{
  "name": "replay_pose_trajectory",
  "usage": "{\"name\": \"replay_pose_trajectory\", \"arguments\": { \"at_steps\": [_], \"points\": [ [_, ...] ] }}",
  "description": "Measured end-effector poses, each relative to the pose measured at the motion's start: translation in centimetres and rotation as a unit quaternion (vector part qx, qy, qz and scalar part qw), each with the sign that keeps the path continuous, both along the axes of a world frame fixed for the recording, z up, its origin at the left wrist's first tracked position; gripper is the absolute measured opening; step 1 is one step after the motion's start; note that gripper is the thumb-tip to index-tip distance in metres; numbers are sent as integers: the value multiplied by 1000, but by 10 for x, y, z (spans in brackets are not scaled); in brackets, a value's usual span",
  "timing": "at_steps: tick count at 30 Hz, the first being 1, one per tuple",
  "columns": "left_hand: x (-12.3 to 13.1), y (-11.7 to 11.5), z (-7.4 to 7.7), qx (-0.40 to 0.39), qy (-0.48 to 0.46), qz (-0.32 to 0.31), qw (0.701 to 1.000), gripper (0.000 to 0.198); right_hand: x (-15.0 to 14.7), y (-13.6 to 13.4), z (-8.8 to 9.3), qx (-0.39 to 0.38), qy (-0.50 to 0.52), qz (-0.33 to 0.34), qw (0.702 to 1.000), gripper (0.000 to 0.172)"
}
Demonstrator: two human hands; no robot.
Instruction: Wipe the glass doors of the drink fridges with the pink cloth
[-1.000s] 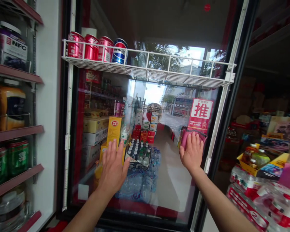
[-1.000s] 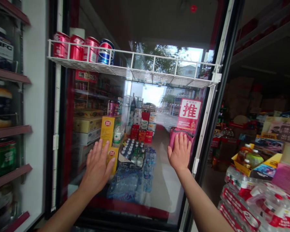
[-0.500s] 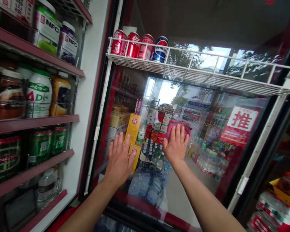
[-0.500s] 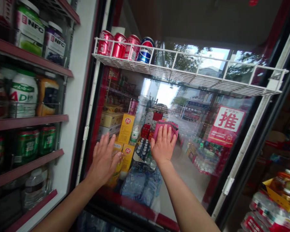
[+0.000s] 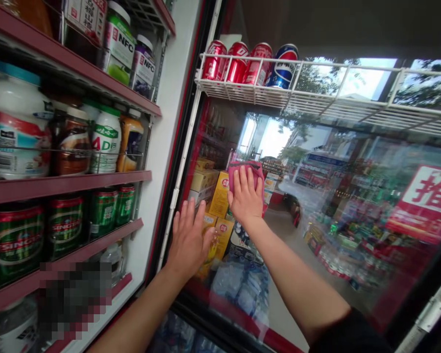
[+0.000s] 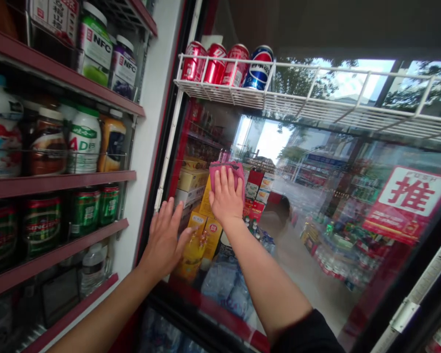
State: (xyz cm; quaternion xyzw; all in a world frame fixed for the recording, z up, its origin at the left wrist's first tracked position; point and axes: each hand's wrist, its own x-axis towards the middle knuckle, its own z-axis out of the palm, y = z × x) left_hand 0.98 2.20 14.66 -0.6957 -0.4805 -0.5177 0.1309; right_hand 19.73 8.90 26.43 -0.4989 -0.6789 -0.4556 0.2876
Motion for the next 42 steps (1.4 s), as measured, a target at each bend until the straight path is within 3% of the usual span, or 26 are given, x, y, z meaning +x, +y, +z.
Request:
{"name": "replay_pose_trajectory", "arguments": {
  "at_steps": [5,8,12,16,19,23,29,35,38,42],
  "points": [
    [-10,4,-7,-2,5,22,1000,70,-47,21,4,-51,-21,47,997,78],
    [-17,4,-12,-18,10,37,999,71,-76,36,-5,-81,-38,85,992,78],
    [-25,4,-22,-43,9,48,998,73,-104,54,-39,-124,-57,138,981,78],
    [-29,4,-33,-41,9,60,997,73,-108,61,-84,-176,-112,178,962,71],
    [-27,5,-38,-45,17,61,997,72,-91,55,-105,-199,-150,177,952,69],
    [-11,6,-38,-59,22,56,996,69,-46,29,-105,-171,-151,158,961,76],
    [23,-1,-37,-58,22,5,998,71,60,-47,-93,-81,-102,60,990,81],
    [28,-8,-43,-67,8,-21,997,71,161,-110,-111,27,-61,-73,995,75],
    [25,-9,-48,-74,-4,-18,997,71,169,-112,-123,55,-29,-109,992,76],
    [20,-12,-55,-73,-13,-19,997,71,136,-93,-132,53,6,-97,994,77]
  ]
}}
